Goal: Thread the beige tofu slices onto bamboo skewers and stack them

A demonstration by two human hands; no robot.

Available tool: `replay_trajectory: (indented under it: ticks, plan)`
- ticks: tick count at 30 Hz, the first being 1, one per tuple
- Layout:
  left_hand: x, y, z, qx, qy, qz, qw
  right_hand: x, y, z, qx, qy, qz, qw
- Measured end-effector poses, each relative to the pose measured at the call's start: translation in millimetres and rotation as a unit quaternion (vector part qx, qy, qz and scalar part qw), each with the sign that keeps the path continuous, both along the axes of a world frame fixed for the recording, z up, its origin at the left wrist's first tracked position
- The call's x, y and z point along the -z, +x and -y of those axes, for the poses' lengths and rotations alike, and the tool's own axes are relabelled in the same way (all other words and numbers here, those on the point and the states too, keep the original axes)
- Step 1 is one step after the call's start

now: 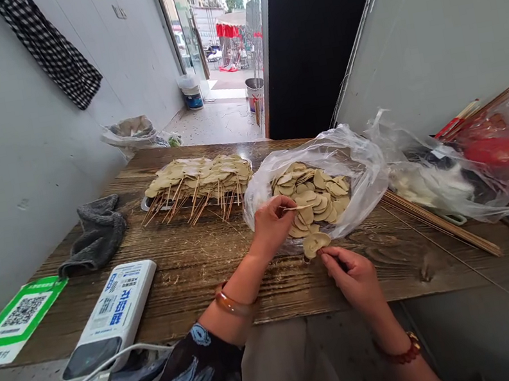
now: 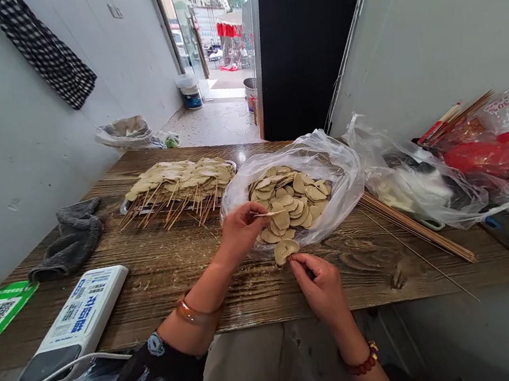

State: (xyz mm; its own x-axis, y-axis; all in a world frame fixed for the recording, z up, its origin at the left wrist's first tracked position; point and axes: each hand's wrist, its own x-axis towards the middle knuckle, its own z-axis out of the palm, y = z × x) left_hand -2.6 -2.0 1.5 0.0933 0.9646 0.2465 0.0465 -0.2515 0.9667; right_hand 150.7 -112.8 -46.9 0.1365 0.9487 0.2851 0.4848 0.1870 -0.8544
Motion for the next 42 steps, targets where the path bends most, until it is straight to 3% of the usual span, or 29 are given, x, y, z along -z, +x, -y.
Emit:
replay_trajectory:
  ticks: [7, 18, 31, 42]
  plan:
    - [-0.1, 5.9, 5.1, 0.040, -0.029, 0.015, 0.999, 2.7, 0.5, -0.8, 0.014, 0.009, -0.001, 1.000]
    - [4.2, 3.8, 5.1, 0.085, -0.171, 0.192, 0.963, 5.0, 1.3, 0.3, 0.009, 0.018, 0.003, 1.000]
    - [4.4, -0.2, 2.9, 0.070, -0.201, 0.239, 0.948, 3.3, 0.4, 1.1, -0.002, 0.051, 0.022, 0.998]
    - [3.8, -0.7, 4.8, 0.087, -0.207, 0.246, 0.943, 2.5, 0.9, 2.6, 0.002, 0.031, 0.003, 1.000]
